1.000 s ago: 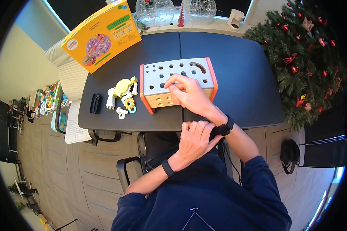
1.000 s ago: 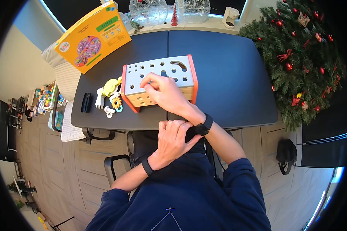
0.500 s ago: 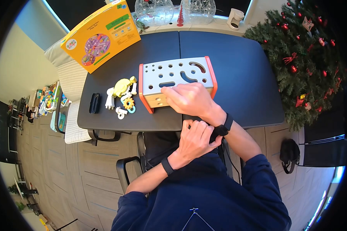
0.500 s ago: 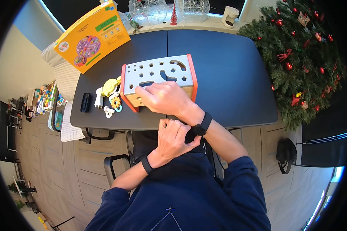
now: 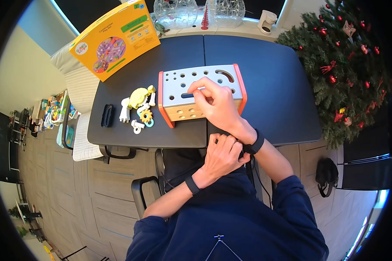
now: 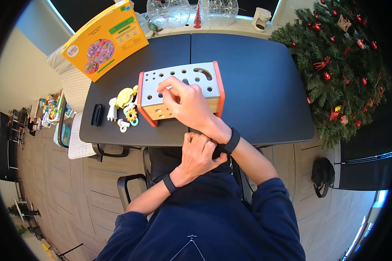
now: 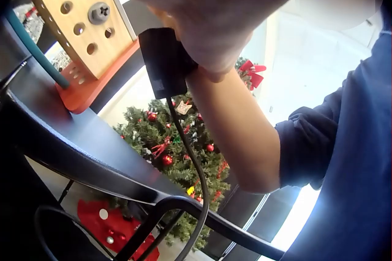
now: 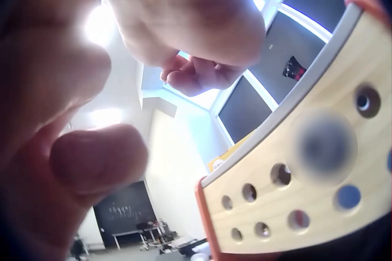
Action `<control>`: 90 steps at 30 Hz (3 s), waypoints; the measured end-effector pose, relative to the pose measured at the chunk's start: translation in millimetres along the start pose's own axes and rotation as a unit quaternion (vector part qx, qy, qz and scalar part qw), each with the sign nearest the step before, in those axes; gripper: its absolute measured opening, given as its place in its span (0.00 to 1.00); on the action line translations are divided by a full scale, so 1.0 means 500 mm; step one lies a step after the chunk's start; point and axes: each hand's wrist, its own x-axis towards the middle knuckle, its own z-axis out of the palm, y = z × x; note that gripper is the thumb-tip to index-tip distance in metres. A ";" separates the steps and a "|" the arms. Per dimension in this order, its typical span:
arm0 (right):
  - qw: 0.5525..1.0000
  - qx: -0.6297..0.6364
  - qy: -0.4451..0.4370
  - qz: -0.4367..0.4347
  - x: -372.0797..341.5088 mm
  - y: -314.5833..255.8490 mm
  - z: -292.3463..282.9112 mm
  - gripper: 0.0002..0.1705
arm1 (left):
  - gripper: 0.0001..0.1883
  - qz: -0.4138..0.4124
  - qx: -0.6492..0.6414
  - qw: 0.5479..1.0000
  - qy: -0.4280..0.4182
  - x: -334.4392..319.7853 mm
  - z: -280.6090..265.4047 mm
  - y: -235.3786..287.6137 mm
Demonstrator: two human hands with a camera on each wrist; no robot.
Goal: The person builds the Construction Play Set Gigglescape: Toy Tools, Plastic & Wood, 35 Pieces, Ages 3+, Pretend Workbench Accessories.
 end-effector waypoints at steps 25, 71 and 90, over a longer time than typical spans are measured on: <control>0.984 -0.054 0.155 -0.066 -0.039 0.012 -0.060 0.07 | 0.43 -0.397 -0.432 0.749 -0.309 -0.047 -0.079 -0.042; 0.955 -0.195 0.046 -0.221 -0.079 0.019 -0.013 0.15 | 0.12 -0.403 -0.294 0.787 -0.364 -0.034 -0.187 -0.145; 0.975 -0.086 -0.188 0.084 -0.156 0.003 0.048 0.06 | 0.33 -0.312 0.378 0.846 -0.211 -0.094 -0.231 -0.438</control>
